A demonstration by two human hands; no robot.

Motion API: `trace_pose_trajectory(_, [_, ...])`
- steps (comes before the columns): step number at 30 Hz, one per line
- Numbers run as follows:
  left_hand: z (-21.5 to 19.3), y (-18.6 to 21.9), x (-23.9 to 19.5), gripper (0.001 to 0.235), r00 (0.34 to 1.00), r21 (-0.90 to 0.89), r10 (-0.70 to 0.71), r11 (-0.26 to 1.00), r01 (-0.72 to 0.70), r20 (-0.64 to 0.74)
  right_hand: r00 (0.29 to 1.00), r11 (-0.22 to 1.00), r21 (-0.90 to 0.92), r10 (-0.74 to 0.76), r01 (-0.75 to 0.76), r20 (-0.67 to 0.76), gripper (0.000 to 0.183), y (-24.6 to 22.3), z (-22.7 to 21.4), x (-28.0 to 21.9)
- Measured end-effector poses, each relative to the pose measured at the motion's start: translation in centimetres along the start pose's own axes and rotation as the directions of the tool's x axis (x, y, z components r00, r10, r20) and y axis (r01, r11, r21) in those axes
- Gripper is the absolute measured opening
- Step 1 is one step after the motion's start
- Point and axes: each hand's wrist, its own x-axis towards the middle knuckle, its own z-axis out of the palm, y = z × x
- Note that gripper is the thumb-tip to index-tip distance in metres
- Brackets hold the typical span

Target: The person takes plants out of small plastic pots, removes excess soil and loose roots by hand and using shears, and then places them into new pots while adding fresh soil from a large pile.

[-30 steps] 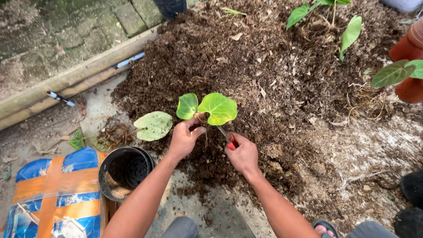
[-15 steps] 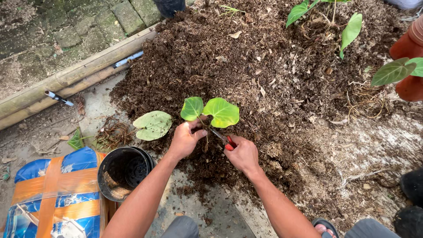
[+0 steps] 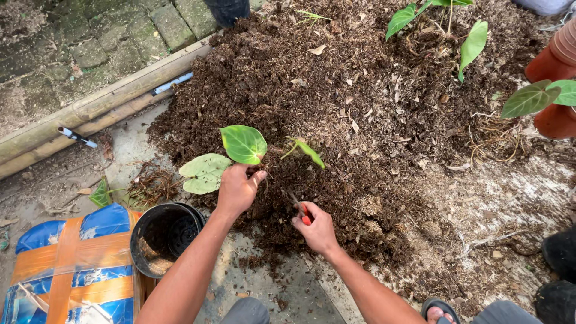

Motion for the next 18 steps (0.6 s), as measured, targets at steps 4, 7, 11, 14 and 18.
trace_pose_trajectory(4, [0.6,1.5,-0.6,0.029,0.985,-0.091,0.133,0.988,-0.123,0.108,0.978,0.936,0.349,0.033,0.043,-0.207,0.026,-1.6,-0.4,0.0])
trace_pose_trajectory(7, [2.1,3.2,-1.0,0.031,0.917,-0.179,0.354,0.929,-0.323,0.181,0.953,0.851,0.471,-0.103,0.232,-0.283,0.030,-3.3,-3.1,1.6])
trace_pose_trajectory(11, [5.6,5.6,-1.7,0.032,0.872,-0.296,0.489,0.837,-0.459,0.032,0.978,0.863,0.477,-0.080,0.165,-0.193,0.034,-3.4,-5.8,1.7])
trace_pose_trajectory(14, [8.5,7.0,-1.1,0.031,0.904,-0.333,0.422,0.864,-0.378,0.070,0.968,0.796,0.568,-0.089,0.211,-0.234,0.033,-0.9,-7.1,1.9])
trace_pose_trajectory(18, [11.7,8.1,-0.8,0.033,0.927,-0.417,0.321,0.882,-0.219,0.193,0.966,0.852,0.489,-0.064,0.184,-0.252,0.029,2.6,-10.1,1.8])
